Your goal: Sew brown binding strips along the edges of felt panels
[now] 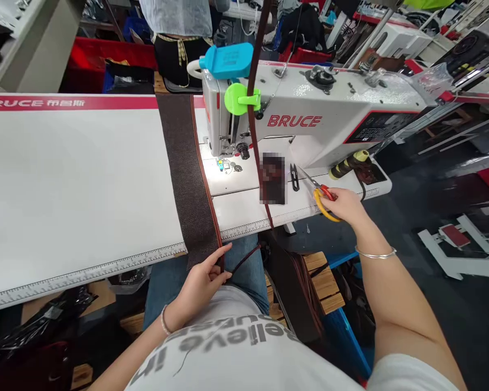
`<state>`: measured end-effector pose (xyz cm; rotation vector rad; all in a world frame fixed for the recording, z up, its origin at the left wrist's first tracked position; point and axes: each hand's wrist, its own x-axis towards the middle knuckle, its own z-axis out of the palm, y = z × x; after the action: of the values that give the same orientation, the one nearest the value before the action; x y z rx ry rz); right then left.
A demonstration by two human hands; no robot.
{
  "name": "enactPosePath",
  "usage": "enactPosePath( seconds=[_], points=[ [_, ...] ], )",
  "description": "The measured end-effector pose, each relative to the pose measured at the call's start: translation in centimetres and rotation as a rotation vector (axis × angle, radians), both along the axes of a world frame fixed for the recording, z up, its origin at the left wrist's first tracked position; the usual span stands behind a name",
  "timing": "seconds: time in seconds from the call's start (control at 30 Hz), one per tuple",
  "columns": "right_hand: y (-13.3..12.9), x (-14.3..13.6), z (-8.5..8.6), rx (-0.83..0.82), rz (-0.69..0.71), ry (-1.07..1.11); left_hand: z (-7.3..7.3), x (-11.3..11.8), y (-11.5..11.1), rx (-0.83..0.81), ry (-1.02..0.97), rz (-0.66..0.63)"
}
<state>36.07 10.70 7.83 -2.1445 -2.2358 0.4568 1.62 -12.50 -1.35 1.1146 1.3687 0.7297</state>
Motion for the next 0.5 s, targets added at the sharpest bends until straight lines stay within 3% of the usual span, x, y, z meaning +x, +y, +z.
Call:
enactPosePath(
  seconds=[0.3,0.43,0.5],
  points=[
    [2.9,-2.7,-1.7,0.257,-0.062,-0.129,1.3,0.1,0.1,0.233,0.4,0.01],
    [-0.1,-4.7,-1.3,0.431,-0.007,0.058,1.7,0.5,0.4,0.319,0.387,-0.089],
    [-3.1,-7.1,-1.2,0.341,0.067,0.294,2.3,1.0,0.8,0.318,0.209,-0.175]
  ],
)
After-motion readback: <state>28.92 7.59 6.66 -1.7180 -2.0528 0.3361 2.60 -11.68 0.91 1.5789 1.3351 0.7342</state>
